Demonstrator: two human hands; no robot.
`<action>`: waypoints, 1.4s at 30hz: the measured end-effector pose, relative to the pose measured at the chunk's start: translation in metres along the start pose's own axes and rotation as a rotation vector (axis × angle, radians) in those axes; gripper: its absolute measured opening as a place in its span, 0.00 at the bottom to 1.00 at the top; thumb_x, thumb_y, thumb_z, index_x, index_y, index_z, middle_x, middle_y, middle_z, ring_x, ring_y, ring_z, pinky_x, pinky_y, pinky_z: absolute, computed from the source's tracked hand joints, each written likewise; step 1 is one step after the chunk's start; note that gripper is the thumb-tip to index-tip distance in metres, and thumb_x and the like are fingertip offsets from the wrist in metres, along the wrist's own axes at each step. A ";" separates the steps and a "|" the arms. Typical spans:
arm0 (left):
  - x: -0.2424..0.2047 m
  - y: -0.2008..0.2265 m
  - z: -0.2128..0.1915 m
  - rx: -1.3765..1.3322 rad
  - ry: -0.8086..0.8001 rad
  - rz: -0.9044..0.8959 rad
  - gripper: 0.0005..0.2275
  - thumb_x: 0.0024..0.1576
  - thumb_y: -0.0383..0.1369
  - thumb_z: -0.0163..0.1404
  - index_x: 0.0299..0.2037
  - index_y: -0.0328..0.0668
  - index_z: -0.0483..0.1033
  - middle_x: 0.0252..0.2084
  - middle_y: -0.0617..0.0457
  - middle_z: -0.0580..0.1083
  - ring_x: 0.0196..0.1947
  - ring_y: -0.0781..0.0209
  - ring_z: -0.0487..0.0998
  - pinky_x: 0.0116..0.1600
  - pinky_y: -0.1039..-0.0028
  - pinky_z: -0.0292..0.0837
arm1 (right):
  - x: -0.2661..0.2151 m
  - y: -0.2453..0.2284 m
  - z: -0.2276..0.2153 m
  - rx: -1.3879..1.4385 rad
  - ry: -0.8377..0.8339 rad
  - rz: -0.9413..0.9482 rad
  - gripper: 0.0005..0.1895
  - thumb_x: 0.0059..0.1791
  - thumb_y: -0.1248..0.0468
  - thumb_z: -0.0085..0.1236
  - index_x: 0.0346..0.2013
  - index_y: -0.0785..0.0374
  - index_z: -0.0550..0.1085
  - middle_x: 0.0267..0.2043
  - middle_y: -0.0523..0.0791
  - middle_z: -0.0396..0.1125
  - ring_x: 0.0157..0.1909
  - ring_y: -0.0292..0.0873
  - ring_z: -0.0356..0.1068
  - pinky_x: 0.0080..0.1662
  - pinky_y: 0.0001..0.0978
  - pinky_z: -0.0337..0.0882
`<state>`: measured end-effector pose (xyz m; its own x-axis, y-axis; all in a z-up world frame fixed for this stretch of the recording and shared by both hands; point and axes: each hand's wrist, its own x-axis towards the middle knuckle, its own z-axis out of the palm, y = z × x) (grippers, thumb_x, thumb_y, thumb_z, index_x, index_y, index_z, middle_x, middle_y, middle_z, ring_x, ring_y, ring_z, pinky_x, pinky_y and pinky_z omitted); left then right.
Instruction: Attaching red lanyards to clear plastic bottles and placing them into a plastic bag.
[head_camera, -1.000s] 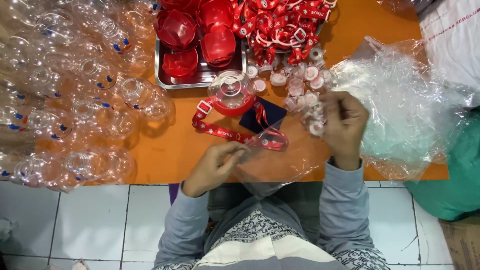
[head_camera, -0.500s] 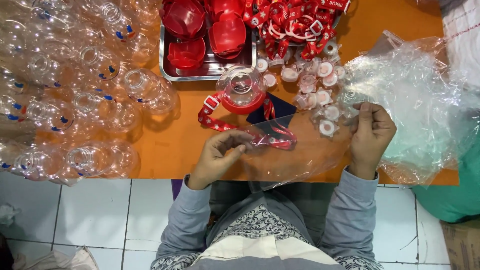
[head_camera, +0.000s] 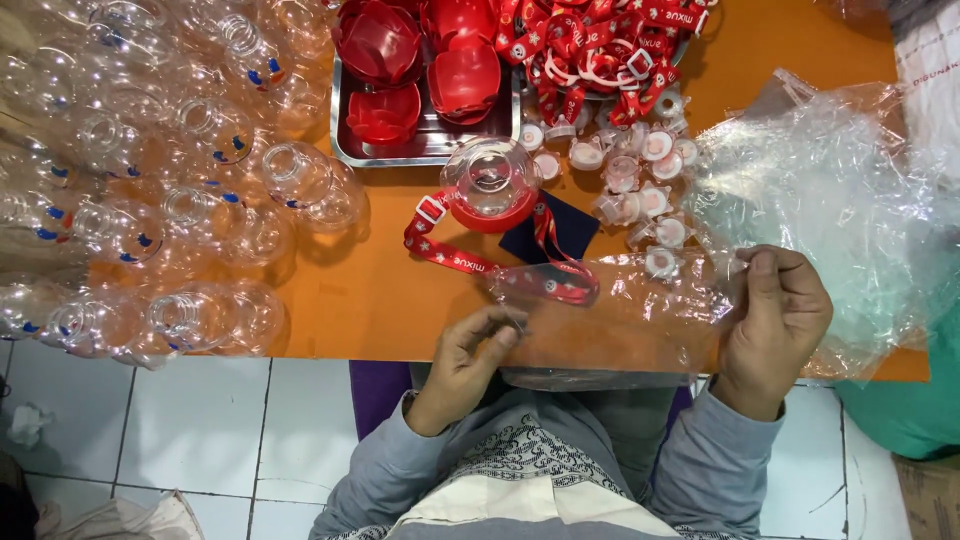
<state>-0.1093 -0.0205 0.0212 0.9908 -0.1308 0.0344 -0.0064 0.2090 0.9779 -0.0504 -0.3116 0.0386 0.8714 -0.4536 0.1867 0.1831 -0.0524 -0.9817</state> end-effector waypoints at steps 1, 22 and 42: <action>-0.001 0.001 0.001 -0.001 0.001 -0.001 0.11 0.64 0.35 0.48 0.50 0.34 0.75 0.44 0.48 0.77 0.48 0.60 0.79 0.56 0.69 0.81 | -0.002 -0.004 -0.003 -0.001 -0.001 0.000 0.08 0.61 0.59 0.56 0.43 0.60 0.75 0.29 0.37 0.64 0.31 0.29 0.60 0.39 0.20 0.62; 0.052 0.006 -0.009 -0.929 -0.585 -0.547 0.06 0.68 0.30 0.34 0.40 0.41 0.62 0.21 0.47 0.74 0.11 0.66 0.74 0.11 0.84 0.64 | 0.019 -0.024 0.105 0.408 -1.317 0.132 0.24 0.59 0.59 0.37 0.60 0.74 0.68 0.50 0.59 0.72 0.53 0.52 0.72 0.58 0.48 0.69; 0.057 0.029 -0.046 -0.303 -0.055 -0.051 0.08 0.62 0.27 0.52 0.43 0.25 0.77 0.30 0.42 0.75 0.29 0.57 0.80 0.34 0.70 0.82 | 0.012 -0.021 0.111 0.221 -0.971 0.369 0.08 0.55 0.66 0.53 0.38 0.70 0.75 0.24 0.44 0.65 0.25 0.35 0.64 0.28 0.23 0.67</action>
<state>-0.0468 0.0231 0.0421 0.9800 -0.1990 0.0058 0.0922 0.4791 0.8729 0.0070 -0.2173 0.0656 0.8618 0.5015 -0.0759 -0.1737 0.1511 -0.9732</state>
